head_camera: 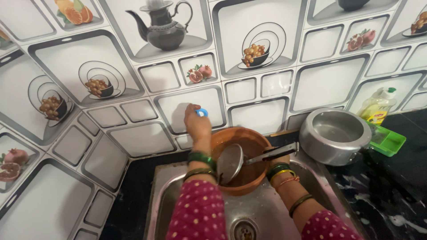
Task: The person scrubs the inside of an aluminum pressure cooker pot at the sink, then rinses it under the tap. They place the pot aside, then scrub the cooker lid and its metal weight with a scrubber over a clay basin, rinsing the parts in water.
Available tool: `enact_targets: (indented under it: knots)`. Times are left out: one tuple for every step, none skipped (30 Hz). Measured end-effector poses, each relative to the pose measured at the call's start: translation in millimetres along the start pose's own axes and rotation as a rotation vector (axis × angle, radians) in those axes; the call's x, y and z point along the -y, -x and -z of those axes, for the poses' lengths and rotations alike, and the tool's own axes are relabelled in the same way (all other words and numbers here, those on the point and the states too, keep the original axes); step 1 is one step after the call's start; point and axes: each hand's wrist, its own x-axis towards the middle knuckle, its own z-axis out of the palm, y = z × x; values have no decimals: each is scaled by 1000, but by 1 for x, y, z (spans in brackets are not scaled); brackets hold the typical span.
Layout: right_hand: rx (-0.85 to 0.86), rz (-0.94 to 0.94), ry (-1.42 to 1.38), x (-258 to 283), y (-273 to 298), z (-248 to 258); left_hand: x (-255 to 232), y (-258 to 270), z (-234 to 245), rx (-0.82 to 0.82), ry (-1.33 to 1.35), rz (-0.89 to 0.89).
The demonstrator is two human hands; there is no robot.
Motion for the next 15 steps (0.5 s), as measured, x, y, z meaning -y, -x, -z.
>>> enact_targets:
  knots:
    - [1,-18,-69,-1,-2,0,6,-3,10,48,87,-61]
    - [-20,-24,12,-2,-4,0,10,-7,21,96,174,-124]
    - [-40,-30,93,-3,-7,-1,11,-9,28,144,261,-187]
    - [-64,-37,175,-5,-8,2,10,-9,32,186,361,-77]
    - [-52,-36,143,-7,-9,4,10,-8,37,227,459,34]
    - [-38,-32,114,-9,-11,6,10,-7,39,265,559,146]
    - [-24,-28,84,-11,-13,7,10,-2,38,206,512,75]
    - [-4,-22,-12,-13,-14,8,13,7,37,145,462,4]
    - [15,-16,-107,-16,-15,8,18,18,37,85,410,-67]
    - [34,-10,-204,-18,-16,8,26,34,35,25,349,-1]
    - [33,-19,-210,-21,-17,8,38,54,36,-36,288,64]
    - [29,-27,-216,-22,-17,10,52,71,38,-115,201,90]
    - [25,-36,-222,-24,-18,13,66,87,39,-194,115,116]
    - [44,-32,-196,-25,-18,14,80,101,39,-191,-27,218]
    - [62,-27,-171,-27,-17,15,93,111,39,-188,-170,319]
